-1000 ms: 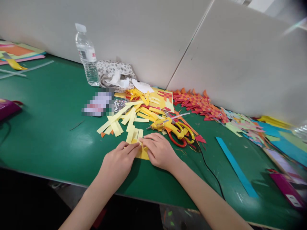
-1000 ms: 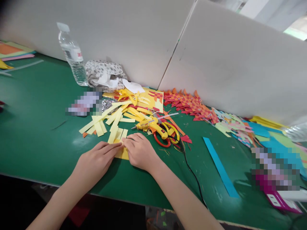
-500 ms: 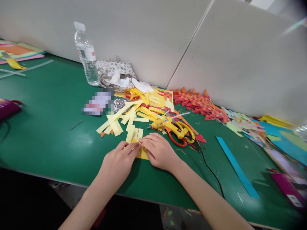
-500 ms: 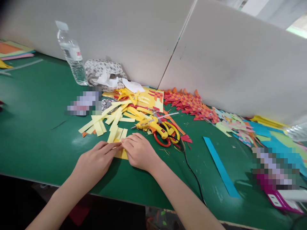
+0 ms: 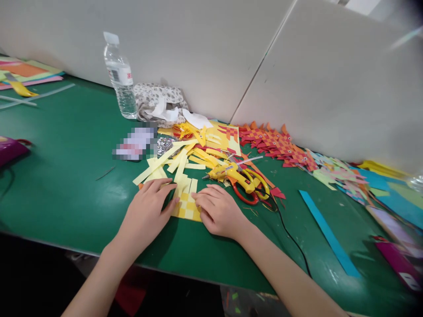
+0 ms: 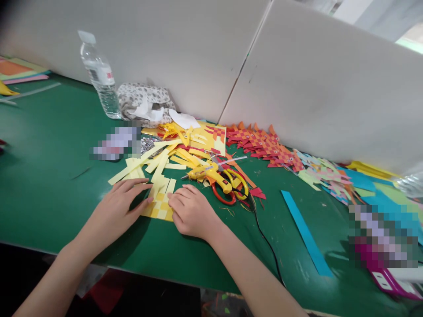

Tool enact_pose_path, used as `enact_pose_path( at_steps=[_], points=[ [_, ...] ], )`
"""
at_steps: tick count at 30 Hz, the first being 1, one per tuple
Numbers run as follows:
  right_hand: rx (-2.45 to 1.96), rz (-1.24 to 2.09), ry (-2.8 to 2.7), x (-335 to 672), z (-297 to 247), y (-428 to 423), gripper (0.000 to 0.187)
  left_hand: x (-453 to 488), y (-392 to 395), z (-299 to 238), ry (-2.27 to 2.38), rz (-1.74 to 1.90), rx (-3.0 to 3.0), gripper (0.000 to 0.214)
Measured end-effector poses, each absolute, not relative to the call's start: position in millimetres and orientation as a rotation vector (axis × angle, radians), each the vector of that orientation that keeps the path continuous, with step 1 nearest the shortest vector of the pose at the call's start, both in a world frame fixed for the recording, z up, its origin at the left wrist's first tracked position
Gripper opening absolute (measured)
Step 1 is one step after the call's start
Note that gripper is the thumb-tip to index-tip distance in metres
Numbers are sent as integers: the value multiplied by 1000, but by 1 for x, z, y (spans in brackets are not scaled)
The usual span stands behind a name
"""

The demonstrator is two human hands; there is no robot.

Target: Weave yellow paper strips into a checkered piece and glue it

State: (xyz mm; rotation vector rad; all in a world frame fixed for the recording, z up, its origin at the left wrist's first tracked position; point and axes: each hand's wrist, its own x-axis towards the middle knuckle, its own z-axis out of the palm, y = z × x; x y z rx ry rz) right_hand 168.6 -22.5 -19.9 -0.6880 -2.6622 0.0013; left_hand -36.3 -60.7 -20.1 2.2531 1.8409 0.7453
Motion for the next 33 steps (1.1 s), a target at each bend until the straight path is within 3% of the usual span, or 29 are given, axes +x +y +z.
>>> enact_pose_path(
  at_steps=[6, 13, 17, 23, 33],
  points=[
    [-678, -14, -2655, 168, -18, -23, 19, -37, -67, -15, 1802, 789, 2167, 15],
    [-723, 31, -2611, 167, -17, -24, 18, -40, -72, -26, 1771, 782, 2366, 19],
    [-982, -50, -2342, 172, -13, -18, 14, -41, -73, -29, 1705, 830, 2433, 21],
    [-1514, -369, -2027, 200, -16, 0, 42, -40, -75, -29, 1695, 855, 2443, 24],
    [-1782, -406, -2013, 212, -17, 7, 44, -40, -76, -29, 1708, 895, 2414, 24]
  ],
)
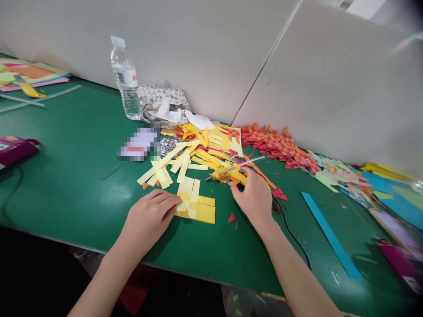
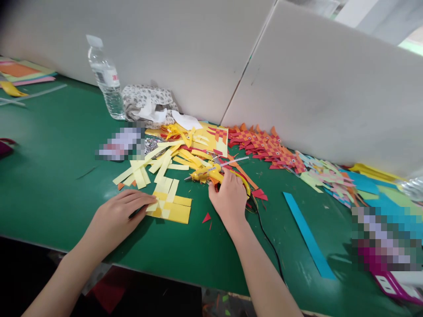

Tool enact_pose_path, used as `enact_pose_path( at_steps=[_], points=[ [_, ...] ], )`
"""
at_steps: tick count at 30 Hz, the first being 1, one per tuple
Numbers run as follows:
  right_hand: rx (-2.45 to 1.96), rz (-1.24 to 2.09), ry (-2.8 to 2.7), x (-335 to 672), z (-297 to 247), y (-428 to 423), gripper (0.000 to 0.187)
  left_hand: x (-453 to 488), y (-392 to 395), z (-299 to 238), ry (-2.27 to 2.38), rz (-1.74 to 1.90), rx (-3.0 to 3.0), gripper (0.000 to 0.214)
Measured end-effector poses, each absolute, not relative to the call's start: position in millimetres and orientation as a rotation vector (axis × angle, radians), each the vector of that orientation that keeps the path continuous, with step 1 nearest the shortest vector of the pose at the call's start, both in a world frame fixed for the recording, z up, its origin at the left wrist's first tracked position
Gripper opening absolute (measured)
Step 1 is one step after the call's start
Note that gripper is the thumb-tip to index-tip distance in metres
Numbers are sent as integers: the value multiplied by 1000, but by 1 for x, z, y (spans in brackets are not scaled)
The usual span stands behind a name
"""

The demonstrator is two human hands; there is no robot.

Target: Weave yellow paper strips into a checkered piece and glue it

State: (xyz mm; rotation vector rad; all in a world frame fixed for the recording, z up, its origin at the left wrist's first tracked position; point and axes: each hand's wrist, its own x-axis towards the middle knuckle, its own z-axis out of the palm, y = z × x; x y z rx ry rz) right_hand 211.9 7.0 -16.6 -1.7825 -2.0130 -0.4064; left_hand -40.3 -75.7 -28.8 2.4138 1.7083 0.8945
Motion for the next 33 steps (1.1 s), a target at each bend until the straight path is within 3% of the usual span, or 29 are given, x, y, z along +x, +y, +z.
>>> enact_pose_path(
  at_steps=[13, 33],
  points=[
    [-1468, -63, -1819, 197, -14, 0, 42, -40, -75, -29, 1710, 887, 2410, 23],
    [-1228, -233, -1985, 179, -22, -2, 24, -40, -75, -34, 1700, 923, 2423, 21]
  ],
)
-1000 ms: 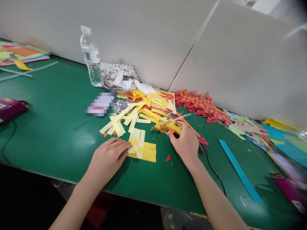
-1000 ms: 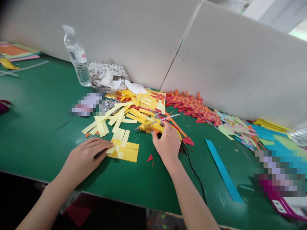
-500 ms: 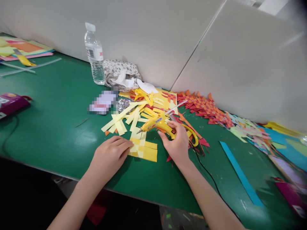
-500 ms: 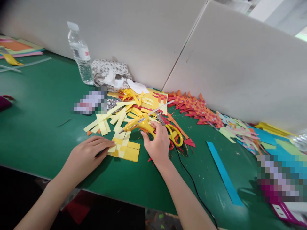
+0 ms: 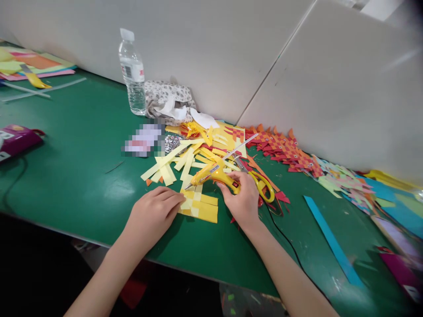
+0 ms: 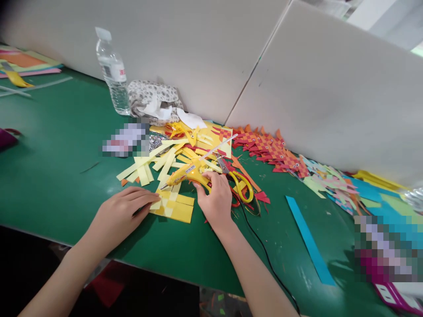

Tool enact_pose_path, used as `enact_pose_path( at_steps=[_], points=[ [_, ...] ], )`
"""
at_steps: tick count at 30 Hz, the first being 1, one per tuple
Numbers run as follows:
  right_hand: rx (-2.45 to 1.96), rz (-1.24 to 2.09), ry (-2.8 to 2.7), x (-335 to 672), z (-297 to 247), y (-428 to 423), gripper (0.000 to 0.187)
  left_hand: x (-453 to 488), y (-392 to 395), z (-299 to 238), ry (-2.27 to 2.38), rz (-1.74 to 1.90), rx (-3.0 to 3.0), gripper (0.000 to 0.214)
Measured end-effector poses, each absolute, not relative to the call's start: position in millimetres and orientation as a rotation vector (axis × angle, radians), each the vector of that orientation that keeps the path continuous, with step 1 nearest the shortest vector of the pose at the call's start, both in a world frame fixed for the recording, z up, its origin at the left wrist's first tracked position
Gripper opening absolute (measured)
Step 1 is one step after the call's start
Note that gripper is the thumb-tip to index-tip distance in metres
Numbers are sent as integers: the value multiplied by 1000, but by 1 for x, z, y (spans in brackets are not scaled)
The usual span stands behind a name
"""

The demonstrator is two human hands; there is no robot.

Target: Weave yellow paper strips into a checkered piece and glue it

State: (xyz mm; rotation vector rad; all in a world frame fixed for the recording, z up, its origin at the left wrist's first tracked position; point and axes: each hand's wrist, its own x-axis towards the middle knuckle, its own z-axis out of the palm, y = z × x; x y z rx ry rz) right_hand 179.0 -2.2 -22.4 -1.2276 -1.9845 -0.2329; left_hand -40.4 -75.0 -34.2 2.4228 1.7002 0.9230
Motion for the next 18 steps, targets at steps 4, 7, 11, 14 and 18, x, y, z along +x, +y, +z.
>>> enact_pose_path(
  at_steps=[4, 7, 11, 14, 18],
  points=[
    [-1221, -242, -1988, 180, -23, -2, 25, -40, -74, -33, 1696, 943, 2431, 21],
    [-1216, -241, -1983, 181, -23, -1, 25, -40, -74, -33, 1691, 954, 2438, 21],
    [-1222, -243, -1973, 182, -25, -1, 23, -41, -75, -34, 1688, 942, 2442, 21],
    [-1224, -249, -1965, 183, -26, 0, 22, -40, -75, -34, 1687, 935, 2442, 21],
    [-1227, -246, -1963, 183, -26, -1, 23, -39, -74, -34, 1692, 944, 2438, 21]
  ],
)
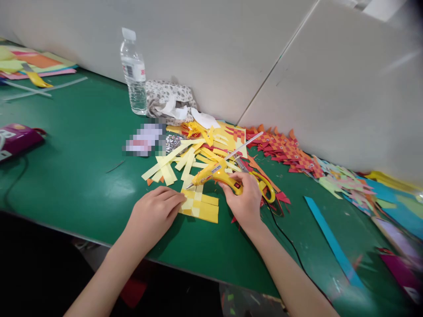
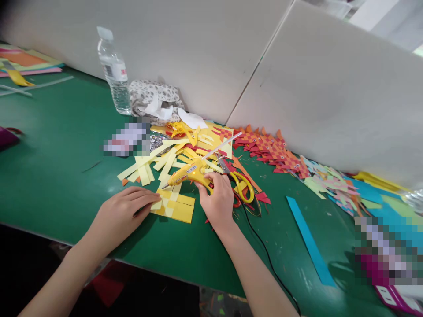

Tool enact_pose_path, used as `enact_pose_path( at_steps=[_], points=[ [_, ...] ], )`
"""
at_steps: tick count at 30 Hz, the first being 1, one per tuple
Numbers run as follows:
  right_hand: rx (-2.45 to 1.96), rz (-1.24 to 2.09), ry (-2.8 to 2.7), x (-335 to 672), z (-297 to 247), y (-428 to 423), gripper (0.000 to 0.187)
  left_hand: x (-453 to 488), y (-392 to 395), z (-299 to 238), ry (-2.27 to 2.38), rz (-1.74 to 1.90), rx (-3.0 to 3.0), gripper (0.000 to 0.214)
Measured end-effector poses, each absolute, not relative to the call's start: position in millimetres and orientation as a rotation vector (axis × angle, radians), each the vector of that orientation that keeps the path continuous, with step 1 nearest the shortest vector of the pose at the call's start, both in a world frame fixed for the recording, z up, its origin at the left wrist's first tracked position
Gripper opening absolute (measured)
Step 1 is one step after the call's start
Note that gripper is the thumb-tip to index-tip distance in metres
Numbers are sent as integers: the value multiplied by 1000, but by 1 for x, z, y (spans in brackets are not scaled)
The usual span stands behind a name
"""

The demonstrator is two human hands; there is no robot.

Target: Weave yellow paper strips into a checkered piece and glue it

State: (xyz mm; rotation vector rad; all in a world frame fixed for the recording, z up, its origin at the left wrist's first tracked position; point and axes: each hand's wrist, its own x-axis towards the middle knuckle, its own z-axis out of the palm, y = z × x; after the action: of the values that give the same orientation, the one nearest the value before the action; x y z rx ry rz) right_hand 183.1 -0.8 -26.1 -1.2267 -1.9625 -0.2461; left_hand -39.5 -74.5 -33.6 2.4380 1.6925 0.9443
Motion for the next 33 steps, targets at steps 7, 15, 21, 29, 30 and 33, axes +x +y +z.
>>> enact_pose_path(
  at_steps=[7, 15, 21, 29, 30, 33],
  points=[
    [-1224, -277, -1958, 184, -24, -2, 24, -40, -74, -35, 1698, 942, 2430, 21],
    [-1185, -287, -1958, 186, -21, -4, 21, -40, -75, -34, 1699, 941, 2434, 23],
    [-1184, -276, -1979, 184, -21, -4, 20, -40, -76, -32, 1693, 932, 2428, 23],
    [-1170, -285, -1995, 183, -20, -4, 21, -40, -76, -32, 1700, 920, 2422, 22],
    [-1164, -291, -1998, 183, -20, -5, 21, -40, -76, -31, 1701, 920, 2421, 22],
    [-1149, -312, -2005, 182, -21, -5, 21, -40, -76, -31, 1698, 926, 2417, 23]
  ],
)
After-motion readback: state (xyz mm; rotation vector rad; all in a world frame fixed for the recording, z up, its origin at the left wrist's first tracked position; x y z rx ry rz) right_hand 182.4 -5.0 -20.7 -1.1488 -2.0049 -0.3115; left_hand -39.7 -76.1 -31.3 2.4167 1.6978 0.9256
